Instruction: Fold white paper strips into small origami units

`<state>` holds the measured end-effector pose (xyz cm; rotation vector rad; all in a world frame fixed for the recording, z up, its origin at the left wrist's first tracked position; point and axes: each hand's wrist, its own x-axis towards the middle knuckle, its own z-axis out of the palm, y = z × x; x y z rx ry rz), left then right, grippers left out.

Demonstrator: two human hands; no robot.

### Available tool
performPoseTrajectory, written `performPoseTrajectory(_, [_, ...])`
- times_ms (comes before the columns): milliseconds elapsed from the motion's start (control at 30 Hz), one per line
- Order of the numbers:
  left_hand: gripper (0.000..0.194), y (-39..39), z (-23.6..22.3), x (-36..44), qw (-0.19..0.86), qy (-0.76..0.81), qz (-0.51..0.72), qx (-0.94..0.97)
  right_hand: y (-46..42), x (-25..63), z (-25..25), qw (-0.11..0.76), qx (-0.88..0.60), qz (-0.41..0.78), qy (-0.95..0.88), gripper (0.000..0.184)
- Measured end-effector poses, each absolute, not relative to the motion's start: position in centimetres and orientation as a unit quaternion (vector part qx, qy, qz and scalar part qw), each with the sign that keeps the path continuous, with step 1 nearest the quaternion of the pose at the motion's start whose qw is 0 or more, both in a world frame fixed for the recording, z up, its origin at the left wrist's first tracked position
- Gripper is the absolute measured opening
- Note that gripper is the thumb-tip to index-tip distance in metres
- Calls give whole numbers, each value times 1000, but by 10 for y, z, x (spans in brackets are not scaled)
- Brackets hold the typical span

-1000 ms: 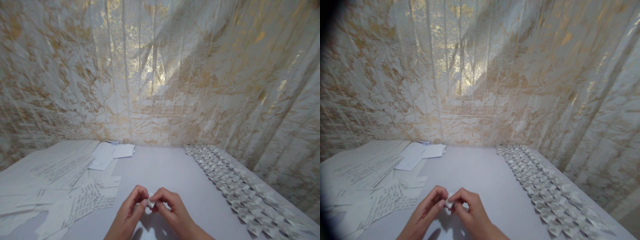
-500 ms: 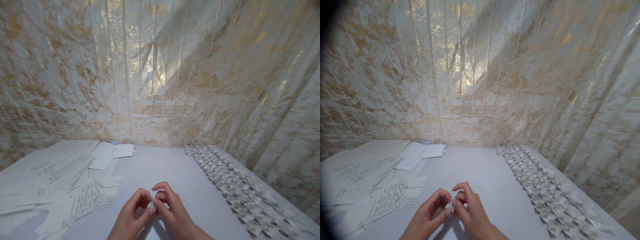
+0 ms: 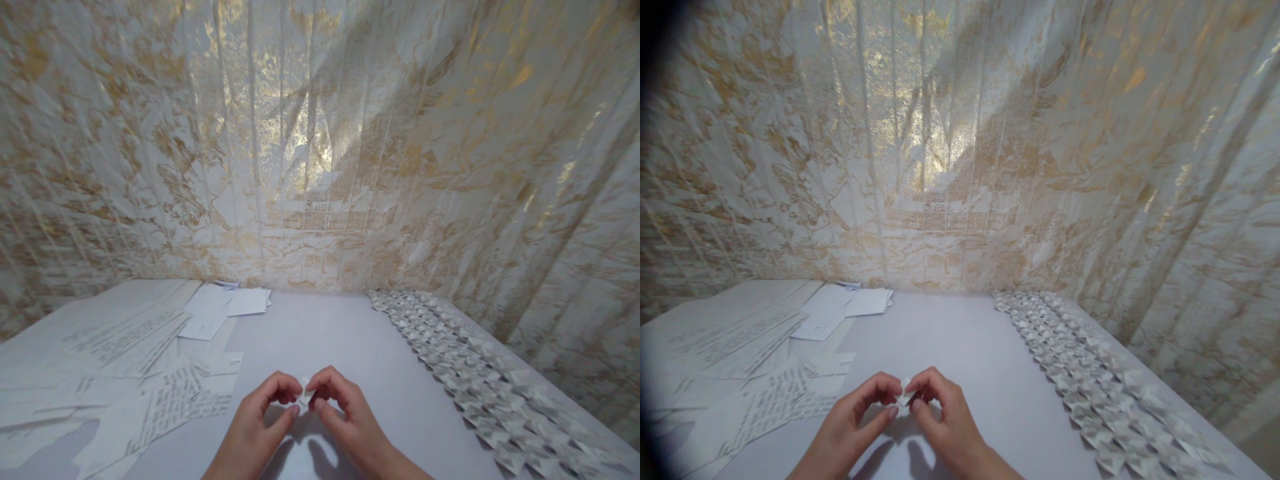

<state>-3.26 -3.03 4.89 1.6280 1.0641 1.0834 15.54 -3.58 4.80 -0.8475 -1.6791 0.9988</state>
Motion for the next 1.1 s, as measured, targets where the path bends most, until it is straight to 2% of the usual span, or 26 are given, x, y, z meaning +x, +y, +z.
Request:
performPoseTrajectory(167, [15, -31, 51, -34, 447, 436, 435, 648, -35, 156, 48, 490, -376, 404, -675, 13])
performPoseTrajectory(333, [16, -33, 54, -33, 427, 437, 421, 671, -34, 155, 43, 502, -392, 419, -647, 33])
performPoseTrajectory(433, [17, -33, 55, -32, 432, 427, 420, 674, -34, 155, 40, 507, -395, 442, -625, 38])
performPoseTrajectory(700, [22, -29, 47, -31, 504, 403, 440, 624, -37, 147, 45, 510, -365, 513, -586, 39])
performPoseTrajectory(900, [31, -30, 38, -24, 557, 389, 521, 516, -38, 145, 42, 518, -337, 562, -549, 43])
performPoseTrajectory(1100, [34, -30, 35, -26, 602, 380, 482, 511, -41, 145, 45, 496, -348, 547, -577, 39])
